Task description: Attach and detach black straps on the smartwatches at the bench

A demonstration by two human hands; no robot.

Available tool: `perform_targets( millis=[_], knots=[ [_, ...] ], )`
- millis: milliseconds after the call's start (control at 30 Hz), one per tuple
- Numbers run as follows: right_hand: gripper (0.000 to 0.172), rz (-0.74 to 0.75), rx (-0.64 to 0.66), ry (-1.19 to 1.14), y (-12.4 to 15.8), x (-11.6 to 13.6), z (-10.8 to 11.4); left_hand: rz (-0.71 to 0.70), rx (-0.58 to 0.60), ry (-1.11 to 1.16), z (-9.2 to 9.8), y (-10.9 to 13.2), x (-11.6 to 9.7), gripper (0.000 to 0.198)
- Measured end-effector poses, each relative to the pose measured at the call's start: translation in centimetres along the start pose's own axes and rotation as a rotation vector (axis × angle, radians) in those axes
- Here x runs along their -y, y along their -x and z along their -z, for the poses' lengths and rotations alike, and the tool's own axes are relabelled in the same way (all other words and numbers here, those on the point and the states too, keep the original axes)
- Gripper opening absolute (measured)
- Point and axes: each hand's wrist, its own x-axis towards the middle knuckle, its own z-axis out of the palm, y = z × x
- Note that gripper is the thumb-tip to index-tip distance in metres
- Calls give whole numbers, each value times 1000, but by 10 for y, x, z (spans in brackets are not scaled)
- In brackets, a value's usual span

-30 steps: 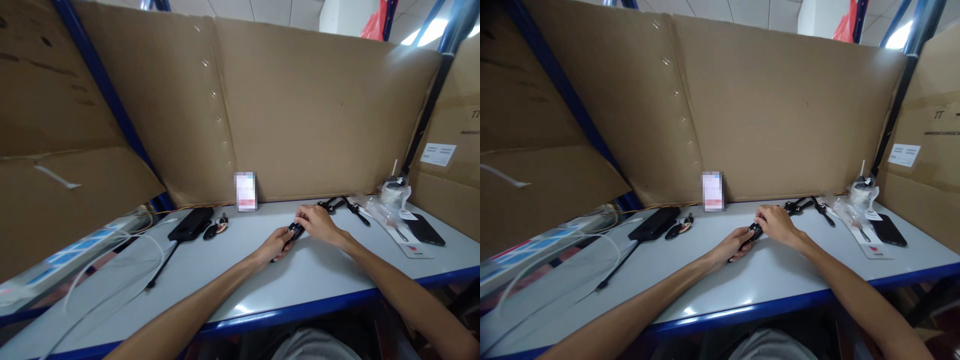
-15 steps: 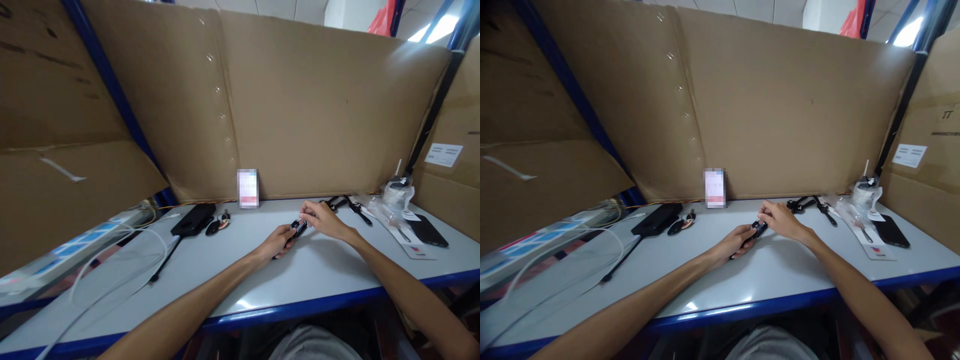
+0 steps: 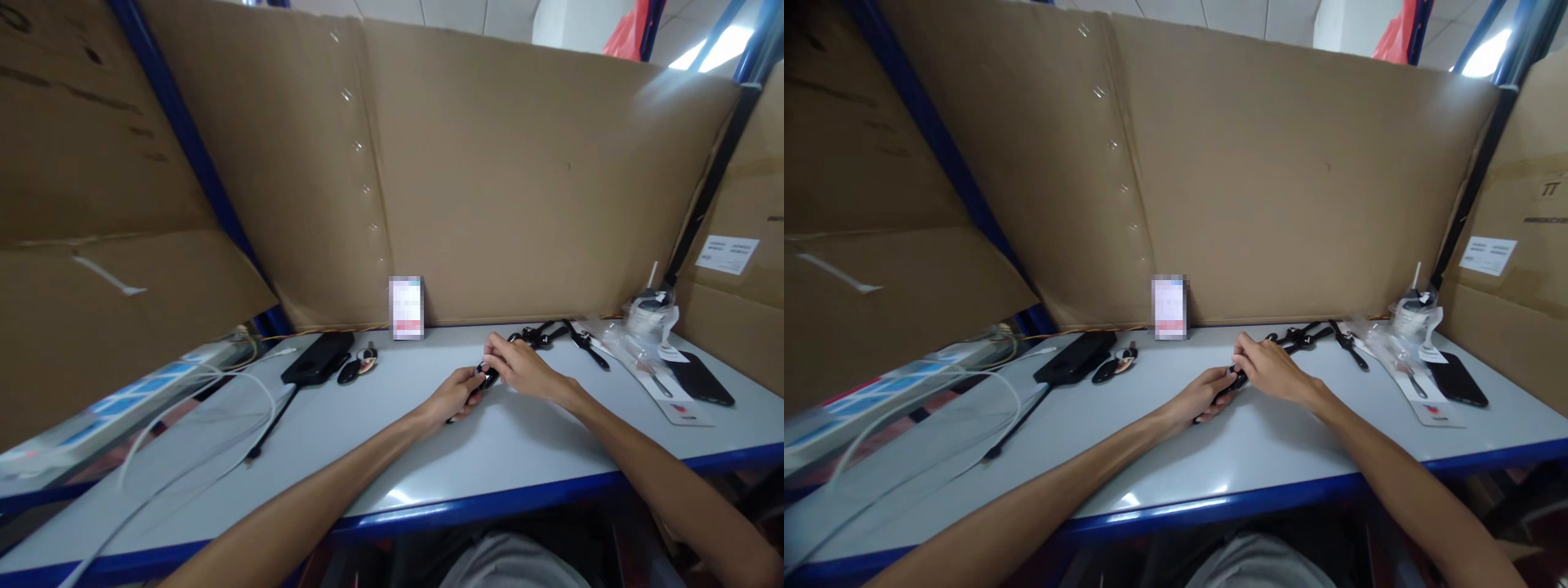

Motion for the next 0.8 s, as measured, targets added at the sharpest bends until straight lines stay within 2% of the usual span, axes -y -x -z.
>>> perform_targets(
  millis=[133, 333, 500, 800],
  knots=[
    [7, -1, -17, 18, 0, 3, 1, 3, 2, 6, 0, 1, -1, 21],
    [8, -34, -125, 82, -3, -5, 2, 25, -12, 11, 0, 3, -2, 25],
    [5, -62, -73, 166, -2, -6, 1, 28, 1, 23, 2, 0, 2, 32],
    [6, -4, -9, 221, -1, -1, -10, -16, 31, 10, 1, 1, 3, 35]
  ],
)
